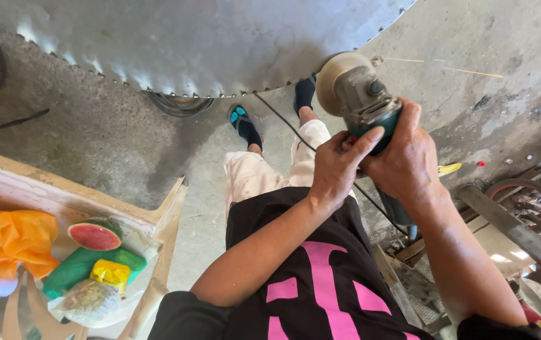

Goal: The recorder uses an angle grinder to smooth and shape the edge of a large circular metal disc.

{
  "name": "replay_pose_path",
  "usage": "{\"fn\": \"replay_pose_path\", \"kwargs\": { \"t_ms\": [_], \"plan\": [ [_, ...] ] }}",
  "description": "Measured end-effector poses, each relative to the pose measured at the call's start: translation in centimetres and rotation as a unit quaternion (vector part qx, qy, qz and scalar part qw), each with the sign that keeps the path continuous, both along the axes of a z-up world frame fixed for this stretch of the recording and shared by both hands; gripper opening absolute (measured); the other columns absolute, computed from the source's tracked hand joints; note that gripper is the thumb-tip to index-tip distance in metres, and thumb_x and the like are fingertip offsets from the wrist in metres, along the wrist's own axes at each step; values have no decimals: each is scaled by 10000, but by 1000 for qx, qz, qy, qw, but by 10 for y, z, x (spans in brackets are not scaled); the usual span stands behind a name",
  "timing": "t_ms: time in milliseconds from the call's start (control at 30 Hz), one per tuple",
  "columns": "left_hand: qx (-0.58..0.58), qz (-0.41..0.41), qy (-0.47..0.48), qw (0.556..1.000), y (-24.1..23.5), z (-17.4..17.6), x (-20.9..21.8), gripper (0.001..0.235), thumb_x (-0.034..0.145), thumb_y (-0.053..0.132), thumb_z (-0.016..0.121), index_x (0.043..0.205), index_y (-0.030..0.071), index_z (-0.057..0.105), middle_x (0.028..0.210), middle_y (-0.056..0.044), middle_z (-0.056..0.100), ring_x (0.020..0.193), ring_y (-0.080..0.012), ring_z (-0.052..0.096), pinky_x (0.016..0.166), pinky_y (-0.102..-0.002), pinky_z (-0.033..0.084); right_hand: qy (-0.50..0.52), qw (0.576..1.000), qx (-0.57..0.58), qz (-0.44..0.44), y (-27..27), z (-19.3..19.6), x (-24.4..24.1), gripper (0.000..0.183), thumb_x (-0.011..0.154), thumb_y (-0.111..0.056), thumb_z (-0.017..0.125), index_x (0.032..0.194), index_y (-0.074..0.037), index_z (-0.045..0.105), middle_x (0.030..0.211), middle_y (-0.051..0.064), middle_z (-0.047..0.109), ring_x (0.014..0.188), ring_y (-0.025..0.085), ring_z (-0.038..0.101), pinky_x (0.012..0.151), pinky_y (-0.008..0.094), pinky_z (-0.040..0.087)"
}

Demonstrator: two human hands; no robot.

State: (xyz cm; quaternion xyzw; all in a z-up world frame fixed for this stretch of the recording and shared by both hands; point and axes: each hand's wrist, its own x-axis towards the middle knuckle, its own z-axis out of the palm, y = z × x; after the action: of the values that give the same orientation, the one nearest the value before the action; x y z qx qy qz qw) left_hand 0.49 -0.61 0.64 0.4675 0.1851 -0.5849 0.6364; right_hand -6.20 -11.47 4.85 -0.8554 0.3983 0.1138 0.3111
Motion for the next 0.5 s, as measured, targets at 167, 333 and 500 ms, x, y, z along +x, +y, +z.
{"fn": "replay_pose_path", "kwargs": {
  "t_ms": [167,333,500],
  "plan": [
    [-3,3,2,1000,2,-4,-1,477,856,436,837,880,21,603,799,38,533,635,-48,507,530,-204,449,-15,1000,-18,8,4,1,4,818,855,-290,877,1367,59,342,961,316,691,853,512,699,709,541,553],
    [-7,19,19,1000,29,-3,3,448,844,421,843,876,31,625,788,52,537,623,-37,485,524,-198,411,-5,1000,-15,15,27,2,10,841,826,-290,877,1360,61,331,936,315,689,846,513,700,704,545,557],
    [38,6,-30,999,69,-4,12,385,870,375,833,844,44,637,754,79,503,615,-19,426,507,-197,349,-24,1000,2,21,62,2,27,853,811,-318,873,1364,48,338,964,314,697,853,503,709,697,538,566]
  ]
}}
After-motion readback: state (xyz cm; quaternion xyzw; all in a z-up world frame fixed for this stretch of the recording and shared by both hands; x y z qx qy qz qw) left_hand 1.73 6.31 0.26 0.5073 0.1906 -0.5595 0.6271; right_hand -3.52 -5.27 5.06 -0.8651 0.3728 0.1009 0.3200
